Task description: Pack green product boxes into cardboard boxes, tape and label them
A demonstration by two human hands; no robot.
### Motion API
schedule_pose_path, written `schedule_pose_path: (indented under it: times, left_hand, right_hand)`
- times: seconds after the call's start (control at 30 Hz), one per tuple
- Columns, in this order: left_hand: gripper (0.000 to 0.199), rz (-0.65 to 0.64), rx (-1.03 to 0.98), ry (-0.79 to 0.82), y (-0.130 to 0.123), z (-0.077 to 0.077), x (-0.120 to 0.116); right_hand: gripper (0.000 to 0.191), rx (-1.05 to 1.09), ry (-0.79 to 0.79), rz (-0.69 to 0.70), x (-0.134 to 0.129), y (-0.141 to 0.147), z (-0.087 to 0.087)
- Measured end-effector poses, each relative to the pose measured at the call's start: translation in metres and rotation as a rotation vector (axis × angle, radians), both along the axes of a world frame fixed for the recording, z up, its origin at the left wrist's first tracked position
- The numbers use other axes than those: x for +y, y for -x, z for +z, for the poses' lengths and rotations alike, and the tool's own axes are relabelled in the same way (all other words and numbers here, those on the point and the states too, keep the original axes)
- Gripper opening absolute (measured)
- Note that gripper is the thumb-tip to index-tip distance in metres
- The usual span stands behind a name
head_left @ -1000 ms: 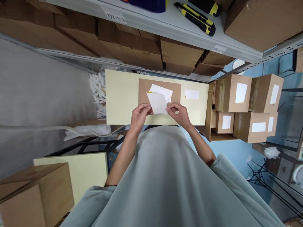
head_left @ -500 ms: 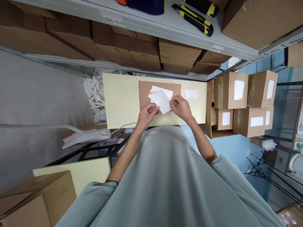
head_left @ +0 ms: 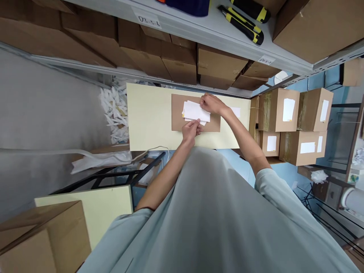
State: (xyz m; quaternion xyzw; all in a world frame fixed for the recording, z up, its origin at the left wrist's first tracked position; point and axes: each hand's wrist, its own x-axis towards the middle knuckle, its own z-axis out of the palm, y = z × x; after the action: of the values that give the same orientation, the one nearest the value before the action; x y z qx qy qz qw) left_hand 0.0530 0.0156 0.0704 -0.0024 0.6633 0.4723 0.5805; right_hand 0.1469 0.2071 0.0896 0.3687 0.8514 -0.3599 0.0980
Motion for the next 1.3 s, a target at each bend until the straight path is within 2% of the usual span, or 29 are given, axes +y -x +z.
schedule_pose_path:
  times: [0.17, 0.33, 0.6, 0.93, 1.3]
  left_hand:
    - [0.040, 0.027, -0.011, 0.023, 0.000, -0.008, 0.000]
    - [0.040, 0.021, -0.007, 0.040, -0.002, -0.012, 0.000]
    - [0.038, 0.063, -0.047, 0.099, -0.001, -0.009, 0.005]
    - [0.038, 0.100, -0.058, 0.125, 0.000, -0.013, 0.010]
    - [0.041, 0.099, -0.064, 0.119, 0.001, -0.017, 0.011]
  right_hand:
    - [0.011, -0.017, -0.014, 0.028, 0.004, 0.001, -0.011]
    - [0.014, -0.103, -0.024, 0.037, 0.000, 0.004, -0.004]
    - [0.017, -0.200, -0.031, 0.031, -0.005, 0.010, 0.012]
    - [0.035, -0.306, -0.103, 0.079, -0.008, 0.023, 0.008]
    - [0.036, -0.317, -0.149, 0.021, -0.017, 0.028, 0.004]
